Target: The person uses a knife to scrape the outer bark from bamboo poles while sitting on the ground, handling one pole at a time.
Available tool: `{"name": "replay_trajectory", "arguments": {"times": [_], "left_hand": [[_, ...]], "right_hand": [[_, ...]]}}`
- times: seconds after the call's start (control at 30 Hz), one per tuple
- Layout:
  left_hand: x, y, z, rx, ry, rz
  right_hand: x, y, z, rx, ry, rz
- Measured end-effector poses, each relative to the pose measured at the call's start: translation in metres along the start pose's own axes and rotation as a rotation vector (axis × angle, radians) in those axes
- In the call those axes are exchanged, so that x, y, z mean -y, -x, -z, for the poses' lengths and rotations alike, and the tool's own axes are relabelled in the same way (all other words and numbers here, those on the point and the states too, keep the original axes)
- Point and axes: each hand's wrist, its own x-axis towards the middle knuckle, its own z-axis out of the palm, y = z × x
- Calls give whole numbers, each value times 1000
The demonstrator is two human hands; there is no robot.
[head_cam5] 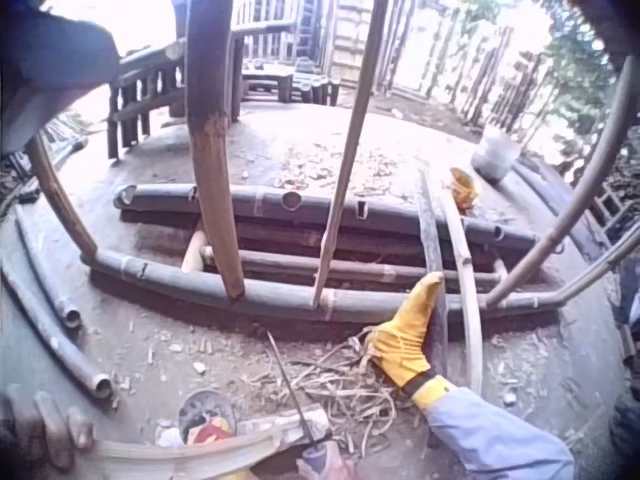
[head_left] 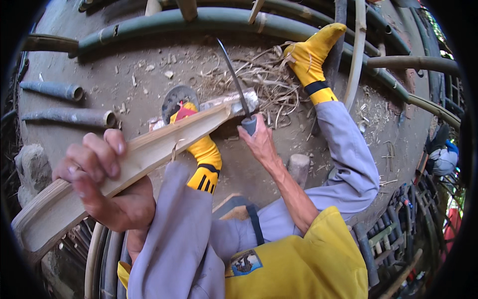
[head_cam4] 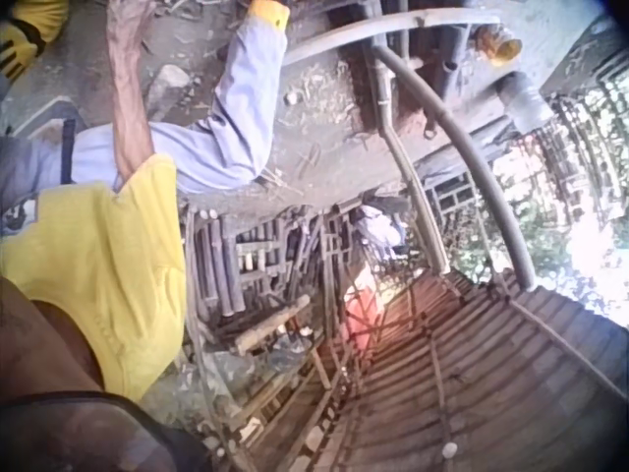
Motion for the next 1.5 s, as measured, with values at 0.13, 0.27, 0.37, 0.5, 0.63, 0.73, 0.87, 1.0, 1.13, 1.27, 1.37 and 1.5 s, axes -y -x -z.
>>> {"name": "replay_trajectory", "arguments": {"times": [0.13,0.27,0.37,0.5,0.63,0.73,0.87,1.0,1.13,1.27,1.37,1.5], "left_hand": [[3,3,-1,122,29,20],[7,3,8,114,93,-19],[16,5,9,224,109,-83],[11,8,31,416,-19,125],[10,18,55,129,-135,167],[13,25,65,-55,-188,170],[14,30,64,-171,-228,234],[8,30,56,-180,-229,220],[12,32,45,-162,-172,131],[13,30,44,-256,-249,221],[6,36,47,-294,-287,184],[8,27,47,-202,-177,279]], "right_hand": [[13,11,7,-47,-94,-40],[30,27,8,-266,-3,268],[-13,6,-8,-116,240,-12],[-10,6,-2,12,-100,-147],[-7,11,-4,-174,-4,59],[13,23,5,-203,11,149],[67,39,20,-362,-71,469],[32,19,1,-399,46,497],[9,0,0,-63,40,-19],[35,22,9,-255,-74,109],[36,27,3,-341,-167,308],[-1,9,-8,-151,-2,15]]}}
